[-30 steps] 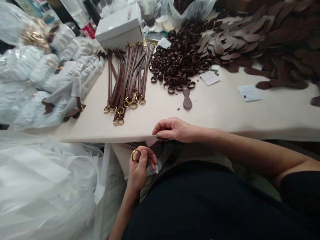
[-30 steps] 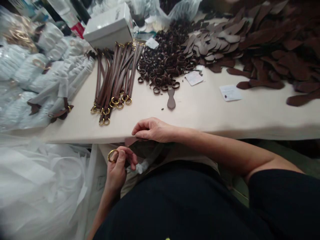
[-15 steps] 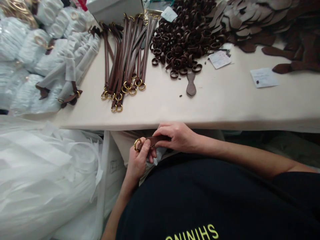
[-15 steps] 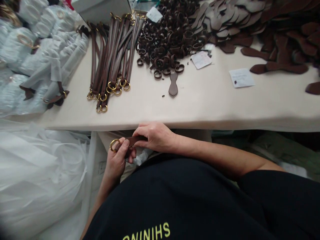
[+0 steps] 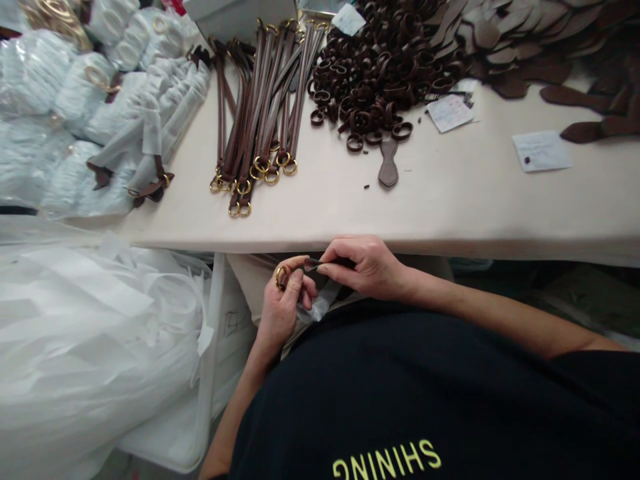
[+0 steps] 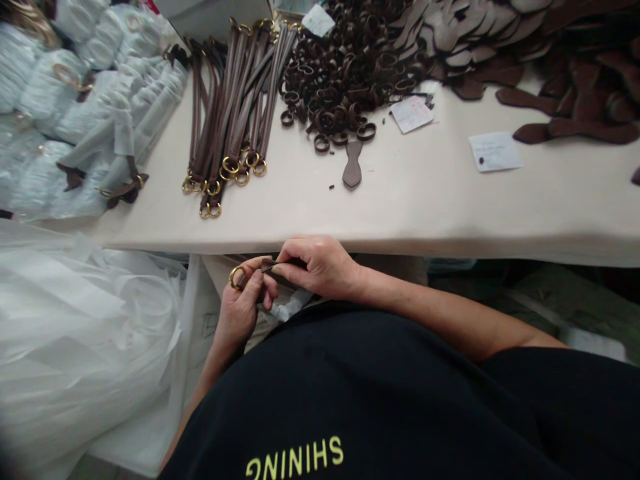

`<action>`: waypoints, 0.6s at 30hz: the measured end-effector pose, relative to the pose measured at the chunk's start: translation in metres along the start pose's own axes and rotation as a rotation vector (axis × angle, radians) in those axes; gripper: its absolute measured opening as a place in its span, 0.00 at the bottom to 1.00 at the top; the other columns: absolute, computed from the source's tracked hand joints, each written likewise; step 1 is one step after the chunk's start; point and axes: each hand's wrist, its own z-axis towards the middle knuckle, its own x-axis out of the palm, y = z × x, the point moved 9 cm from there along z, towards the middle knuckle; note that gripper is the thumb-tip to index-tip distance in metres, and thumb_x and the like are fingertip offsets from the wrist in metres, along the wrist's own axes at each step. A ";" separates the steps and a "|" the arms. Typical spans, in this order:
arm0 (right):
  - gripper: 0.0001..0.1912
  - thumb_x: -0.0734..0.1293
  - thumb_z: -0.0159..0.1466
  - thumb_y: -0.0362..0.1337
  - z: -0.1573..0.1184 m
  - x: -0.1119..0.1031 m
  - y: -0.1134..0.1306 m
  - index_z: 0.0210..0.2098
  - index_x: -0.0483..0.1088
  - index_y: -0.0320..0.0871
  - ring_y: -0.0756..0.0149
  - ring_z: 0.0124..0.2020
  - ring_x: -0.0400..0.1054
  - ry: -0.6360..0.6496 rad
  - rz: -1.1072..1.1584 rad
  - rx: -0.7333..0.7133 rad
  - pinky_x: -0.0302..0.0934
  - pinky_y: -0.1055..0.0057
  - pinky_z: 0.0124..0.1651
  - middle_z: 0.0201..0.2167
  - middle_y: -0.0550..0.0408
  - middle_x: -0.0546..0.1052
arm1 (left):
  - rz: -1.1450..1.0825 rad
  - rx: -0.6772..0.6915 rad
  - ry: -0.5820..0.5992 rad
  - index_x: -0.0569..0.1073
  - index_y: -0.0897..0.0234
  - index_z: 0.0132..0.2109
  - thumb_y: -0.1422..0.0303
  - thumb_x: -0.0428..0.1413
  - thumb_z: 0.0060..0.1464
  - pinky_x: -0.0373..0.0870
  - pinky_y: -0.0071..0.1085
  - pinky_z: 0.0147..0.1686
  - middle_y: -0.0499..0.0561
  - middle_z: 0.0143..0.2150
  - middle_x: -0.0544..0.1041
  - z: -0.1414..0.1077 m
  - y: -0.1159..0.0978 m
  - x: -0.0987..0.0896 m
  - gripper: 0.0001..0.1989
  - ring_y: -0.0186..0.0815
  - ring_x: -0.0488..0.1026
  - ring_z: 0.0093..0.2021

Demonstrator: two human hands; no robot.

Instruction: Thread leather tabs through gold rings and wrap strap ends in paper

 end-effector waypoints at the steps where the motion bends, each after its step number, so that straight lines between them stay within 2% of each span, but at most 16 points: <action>1: 0.08 0.67 0.66 0.36 0.001 0.001 0.001 0.30 0.72 0.40 0.71 0.26 0.65 0.003 0.043 0.012 0.57 0.74 0.31 0.26 0.56 0.74 | 0.008 0.001 0.005 0.69 0.65 0.52 0.59 0.54 0.63 0.63 0.25 0.22 0.44 0.25 0.73 0.001 0.000 0.001 0.16 0.28 0.65 0.19; 3: 0.08 0.67 0.66 0.35 0.003 0.007 0.006 0.30 0.71 0.40 0.71 0.27 0.66 0.035 0.123 0.015 0.58 0.75 0.33 0.26 0.56 0.75 | 0.037 0.021 0.021 0.69 0.66 0.53 0.61 0.54 0.61 0.67 0.28 0.26 0.44 0.25 0.73 0.002 -0.001 0.004 0.17 0.30 0.67 0.21; 6: 0.08 0.67 0.66 0.35 0.006 0.020 0.007 0.30 0.71 0.41 0.70 0.27 0.68 0.089 0.181 0.046 0.60 0.74 0.35 0.25 0.57 0.75 | 0.076 0.059 0.072 0.70 0.66 0.51 0.61 0.53 0.61 0.67 0.29 0.26 0.44 0.23 0.70 0.003 -0.002 0.013 0.15 0.32 0.67 0.21; 8: 0.08 0.67 0.66 0.36 0.008 0.025 0.005 0.31 0.71 0.40 0.69 0.27 0.68 0.097 0.129 0.065 0.60 0.73 0.34 0.26 0.56 0.75 | 0.122 0.060 0.104 0.72 0.65 0.45 0.62 0.52 0.62 0.65 0.29 0.24 0.44 0.22 0.69 0.004 0.000 0.019 0.12 0.32 0.66 0.21; 11: 0.08 0.65 0.67 0.36 0.010 0.028 0.010 0.32 0.69 0.40 0.67 0.28 0.67 0.077 -0.009 0.017 0.58 0.72 0.33 0.28 0.53 0.75 | 0.211 0.058 0.111 0.71 0.63 0.35 0.65 0.50 0.62 0.65 0.30 0.25 0.46 0.22 0.71 0.007 0.003 0.022 0.10 0.34 0.67 0.22; 14: 0.05 0.61 0.68 0.34 0.011 0.029 0.016 0.36 0.67 0.41 0.66 0.30 0.67 0.076 -0.022 -0.021 0.60 0.71 0.34 0.30 0.52 0.73 | 0.251 0.114 0.052 0.72 0.62 0.35 0.66 0.51 0.60 0.70 0.33 0.34 0.50 0.28 0.75 0.009 -0.001 0.020 0.07 0.38 0.71 0.31; 16: 0.05 0.59 0.69 0.33 0.011 0.024 0.018 0.41 0.66 0.41 0.67 0.29 0.65 0.029 0.034 -0.046 0.61 0.70 0.35 0.30 0.54 0.72 | 0.244 0.099 0.086 0.73 0.62 0.35 0.66 0.52 0.61 0.70 0.34 0.36 0.51 0.29 0.75 0.010 0.002 0.023 0.08 0.39 0.72 0.34; 18: 0.10 0.58 0.70 0.37 0.011 0.013 0.019 0.48 0.65 0.41 0.66 0.33 0.66 -0.079 0.144 -0.089 0.63 0.69 0.39 0.34 0.52 0.71 | 0.154 0.024 0.163 0.72 0.63 0.34 0.62 0.52 0.63 0.68 0.31 0.31 0.49 0.25 0.73 0.010 0.007 0.026 0.12 0.36 0.69 0.28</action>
